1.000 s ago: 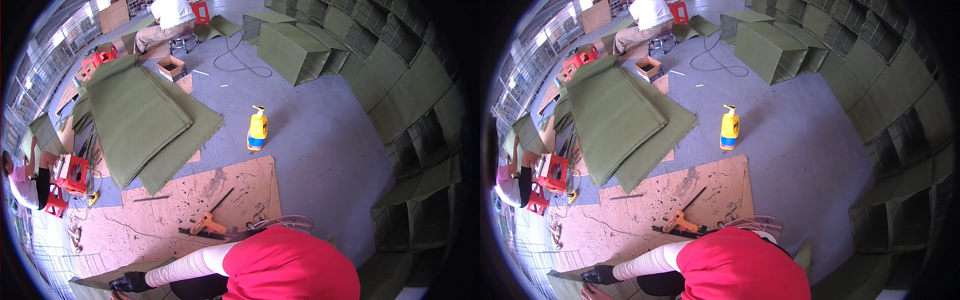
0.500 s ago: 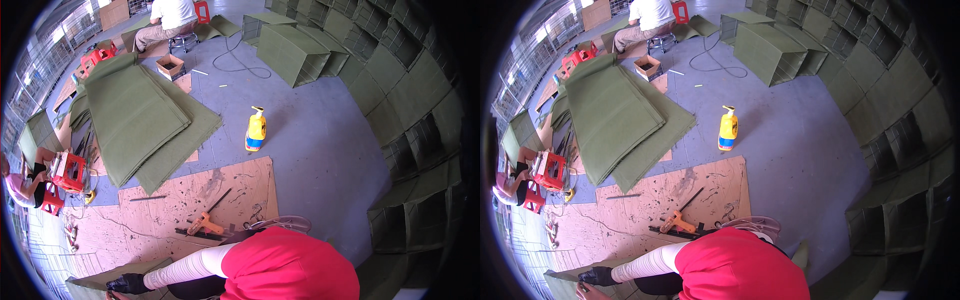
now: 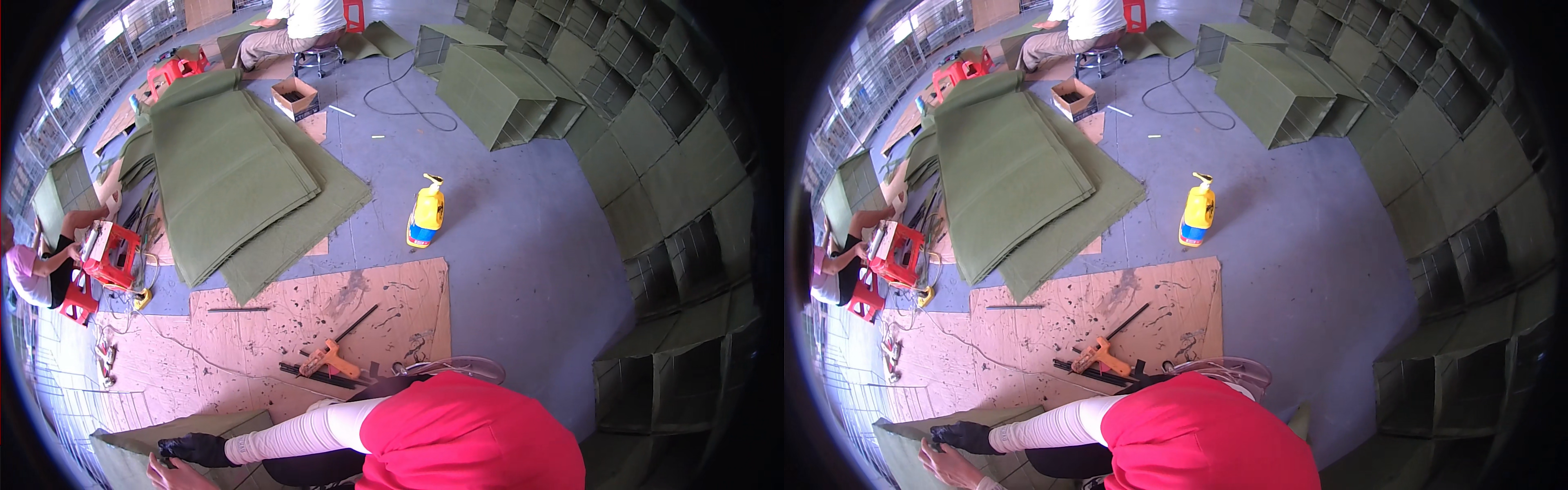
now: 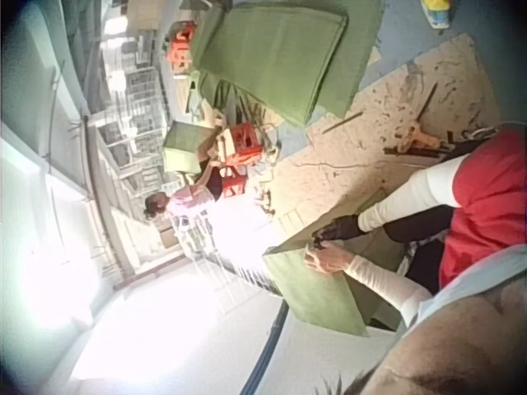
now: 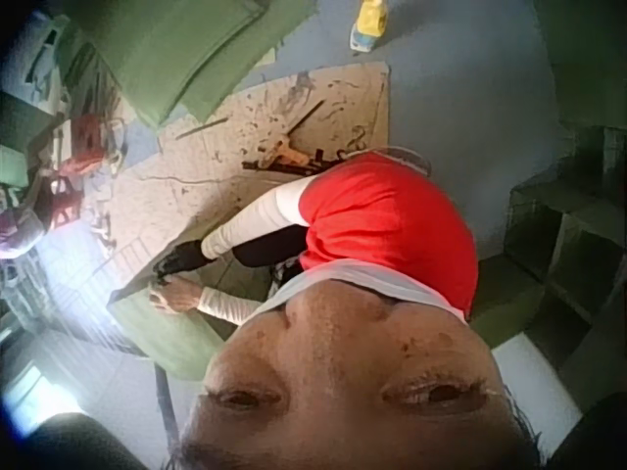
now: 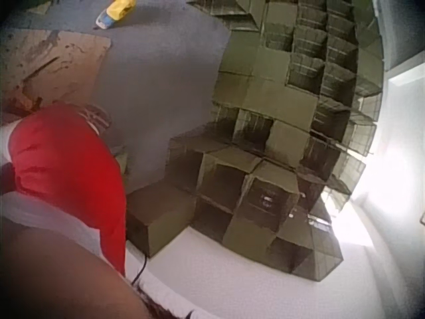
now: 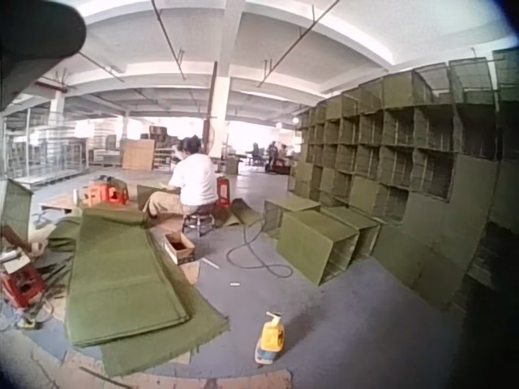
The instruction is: The person aligns the green fabric covering a frame by hand, applies hot glue along the edges using a glue gun, and presses the fabric down by hand to secure it.
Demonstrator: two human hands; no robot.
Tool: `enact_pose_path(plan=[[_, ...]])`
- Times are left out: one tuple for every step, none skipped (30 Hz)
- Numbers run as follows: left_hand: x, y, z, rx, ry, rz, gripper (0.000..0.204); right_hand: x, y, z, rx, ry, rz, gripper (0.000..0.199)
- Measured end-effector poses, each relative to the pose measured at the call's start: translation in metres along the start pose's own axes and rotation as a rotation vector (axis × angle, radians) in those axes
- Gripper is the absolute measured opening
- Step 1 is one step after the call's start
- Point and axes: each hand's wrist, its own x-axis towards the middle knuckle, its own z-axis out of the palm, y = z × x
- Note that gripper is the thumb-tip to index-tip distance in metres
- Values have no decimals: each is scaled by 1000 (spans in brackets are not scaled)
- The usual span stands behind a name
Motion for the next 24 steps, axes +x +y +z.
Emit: enact_pose_path(plan=[[2,5,-8,4,3,0,34,1,-2,0,51,15,7,45],[4,12,-18,1,-57,-18,34,2,-5,0,102,30,15,45],[5,17,-23,-3,-117,-36,34,4,-6,-2,106,28,13,45],[4,3,-11,4,-117,-42,34,6,-9,0,93,-3,27,46],[2,-17,15,25,-87,-25,32,7,-9,1,75,-29,43,47],[1,-29,31,47,-59,-7,31,6,-8,3,74,-32,49,47],[2,-28,36,43,-64,-7,31,7,-3,3,77,-27,56,48],[3,-28,38,72,-73,-18,31,7,1,4,81,-24,63,48],[3,-28,39,104,-82,-30,31,8,5,6,82,-24,67,48],[4,-23,38,102,-83,-29,31,11,10,7,130,-23,40,46],[6,-17,34,104,-88,-31,26,12,15,9,179,-24,11,44],[7,-14,31,108,-92,-33,21,12,20,11,180,-22,9,44],[7,-15,31,112,-90,-34,21,11,21,14,72,1,-47,42],[8,-18,30,137,-85,-26,19,11,21,17,-34,25,-106,40],[10,-20,28,163,-77,-17,17,13,20,20,-28,23,-112,40],[12,-21,24,167,-70,-16,17,14,16,22,-15,55,-132,39],[15,-21,19,174,-56,-8,17,15,11,24,-1,88,-155,39],[14,-8,37,158,-100,4,17,10,17,6,-16,108,-113,39],[13,8,56,144,-142,27,16,3,23,-17,7,128,39,43],[17,-6,49,190,-136,19,15,4,6,-9,62,100,130,48],[20,-18,40,235,-133,13,15,5,-10,-1,76,81,114,48],[21,-9,35,239,-123,34,15,4,-18,-9,47,88,114,53],[20,-14,33,243,-116,24,15,5,-21,-6,5,74,123,59],[20,-19,32,245,-110,16,15,5,-25,-3,4,69,121,59]])
